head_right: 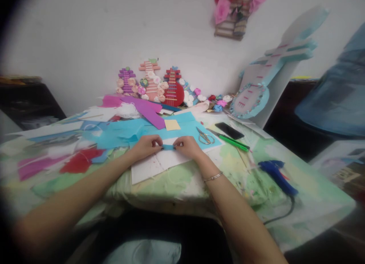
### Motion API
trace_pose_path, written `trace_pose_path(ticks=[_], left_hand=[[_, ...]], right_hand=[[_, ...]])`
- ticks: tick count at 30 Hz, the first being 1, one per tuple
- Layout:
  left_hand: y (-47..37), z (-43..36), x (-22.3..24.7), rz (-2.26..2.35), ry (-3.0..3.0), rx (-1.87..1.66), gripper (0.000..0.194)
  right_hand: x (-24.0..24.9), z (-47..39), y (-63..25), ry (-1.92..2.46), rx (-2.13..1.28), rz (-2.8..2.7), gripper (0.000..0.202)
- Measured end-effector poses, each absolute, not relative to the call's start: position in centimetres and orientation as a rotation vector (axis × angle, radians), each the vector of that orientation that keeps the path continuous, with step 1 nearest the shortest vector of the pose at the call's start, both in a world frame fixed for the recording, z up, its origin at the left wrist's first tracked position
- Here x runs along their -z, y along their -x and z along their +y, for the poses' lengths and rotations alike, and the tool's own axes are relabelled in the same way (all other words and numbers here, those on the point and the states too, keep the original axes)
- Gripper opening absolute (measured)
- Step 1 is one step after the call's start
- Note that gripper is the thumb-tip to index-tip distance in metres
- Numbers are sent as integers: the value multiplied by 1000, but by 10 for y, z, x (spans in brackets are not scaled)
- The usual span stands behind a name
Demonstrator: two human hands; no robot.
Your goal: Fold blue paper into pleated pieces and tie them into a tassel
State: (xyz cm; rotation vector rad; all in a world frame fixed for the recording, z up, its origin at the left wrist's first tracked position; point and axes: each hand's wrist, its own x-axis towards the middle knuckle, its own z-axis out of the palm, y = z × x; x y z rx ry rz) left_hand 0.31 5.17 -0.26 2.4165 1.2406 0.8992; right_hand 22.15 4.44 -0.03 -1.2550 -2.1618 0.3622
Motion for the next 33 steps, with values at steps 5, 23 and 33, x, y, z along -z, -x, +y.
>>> trace_pose_path(ticks=[5,23,33], left_hand=[[-1,53,3,1258,-2392,-950,7],[0,57,3,1298,-2368,-956,8],[1,57,3,1264,-2349,-947,9]], right_hand=[[2,49,-229,1281,-418,-2151,28],[7,58,-238,1223,-509,-2114,15],[3,53,-235,1242,-495,-2151,11]])
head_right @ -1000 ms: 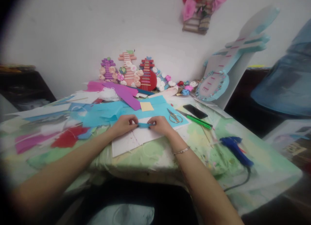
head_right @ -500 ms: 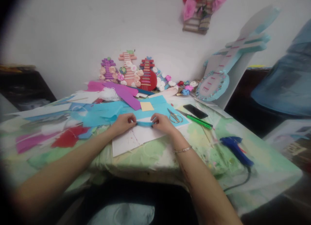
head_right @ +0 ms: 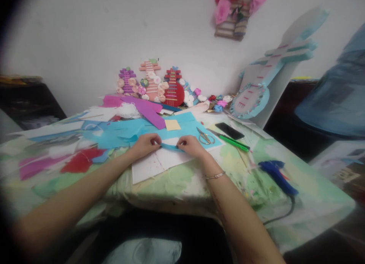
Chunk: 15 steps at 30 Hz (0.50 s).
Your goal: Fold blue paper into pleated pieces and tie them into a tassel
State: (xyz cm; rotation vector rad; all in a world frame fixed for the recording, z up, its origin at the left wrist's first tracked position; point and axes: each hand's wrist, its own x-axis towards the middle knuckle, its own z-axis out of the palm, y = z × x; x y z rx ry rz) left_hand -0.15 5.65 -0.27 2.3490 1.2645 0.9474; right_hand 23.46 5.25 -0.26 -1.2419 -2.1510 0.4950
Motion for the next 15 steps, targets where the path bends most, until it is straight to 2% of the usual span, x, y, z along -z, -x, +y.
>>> trace_pose_path(ticks=[8,15], left_hand=[[0,54,1,1143,-2370,-945,27],[1,61,3,1096,-2371,-939,33]], right_hand=[[2,52,-233,1278,-487,-2152,12],[1,51,-233,1309,-501,-2152,14]])
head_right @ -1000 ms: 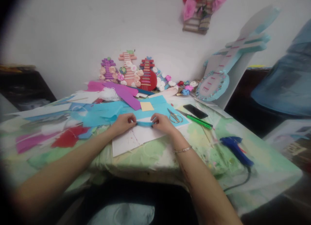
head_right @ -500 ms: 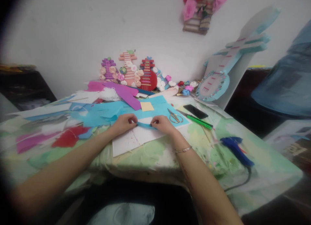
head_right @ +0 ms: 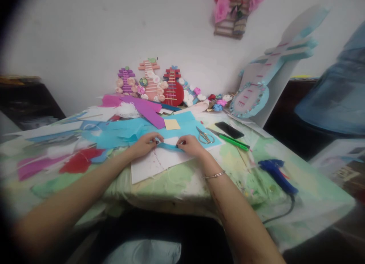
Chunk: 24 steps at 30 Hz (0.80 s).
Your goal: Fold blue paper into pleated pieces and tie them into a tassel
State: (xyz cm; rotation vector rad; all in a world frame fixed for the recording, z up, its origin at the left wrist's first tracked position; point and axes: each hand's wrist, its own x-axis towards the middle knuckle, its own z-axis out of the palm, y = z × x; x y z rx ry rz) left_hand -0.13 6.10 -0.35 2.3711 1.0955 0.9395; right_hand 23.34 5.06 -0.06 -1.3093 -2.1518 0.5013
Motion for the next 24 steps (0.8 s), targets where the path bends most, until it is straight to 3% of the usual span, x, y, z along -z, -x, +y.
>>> trace_pose_path(ticks=[24], left_hand=[[0,63,6,1149,-2422,-827,14]], right_hand=[[3,55,-234,1314,-520,-2179,16]])
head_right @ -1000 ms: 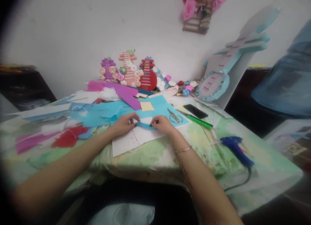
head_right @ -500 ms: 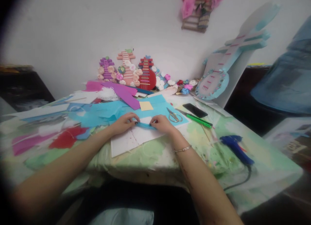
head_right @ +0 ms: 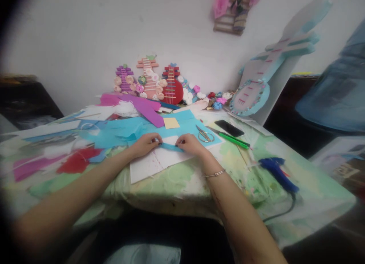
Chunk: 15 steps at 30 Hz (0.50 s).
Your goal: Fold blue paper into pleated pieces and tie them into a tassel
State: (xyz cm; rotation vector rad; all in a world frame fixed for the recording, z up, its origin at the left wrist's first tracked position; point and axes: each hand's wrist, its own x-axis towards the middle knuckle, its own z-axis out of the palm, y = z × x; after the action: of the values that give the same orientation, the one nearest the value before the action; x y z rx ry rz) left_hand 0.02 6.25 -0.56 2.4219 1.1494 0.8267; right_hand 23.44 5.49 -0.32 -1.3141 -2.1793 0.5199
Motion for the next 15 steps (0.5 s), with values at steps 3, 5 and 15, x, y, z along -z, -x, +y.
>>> trace_pose_path(ticks=[3,5,15], left_hand=[[-1,63,6,1174,-2420,-824,14],[-2,62,6,1185,-2418,-822,14],[-1,60,4,1199,-2402,-825,15]], right_hand=[[3,55,-235,1314,-525,-2180,16],[4,55,-234,1315,-528,-2178,17],[2,53,-234,1312,-551,-2167,31]])
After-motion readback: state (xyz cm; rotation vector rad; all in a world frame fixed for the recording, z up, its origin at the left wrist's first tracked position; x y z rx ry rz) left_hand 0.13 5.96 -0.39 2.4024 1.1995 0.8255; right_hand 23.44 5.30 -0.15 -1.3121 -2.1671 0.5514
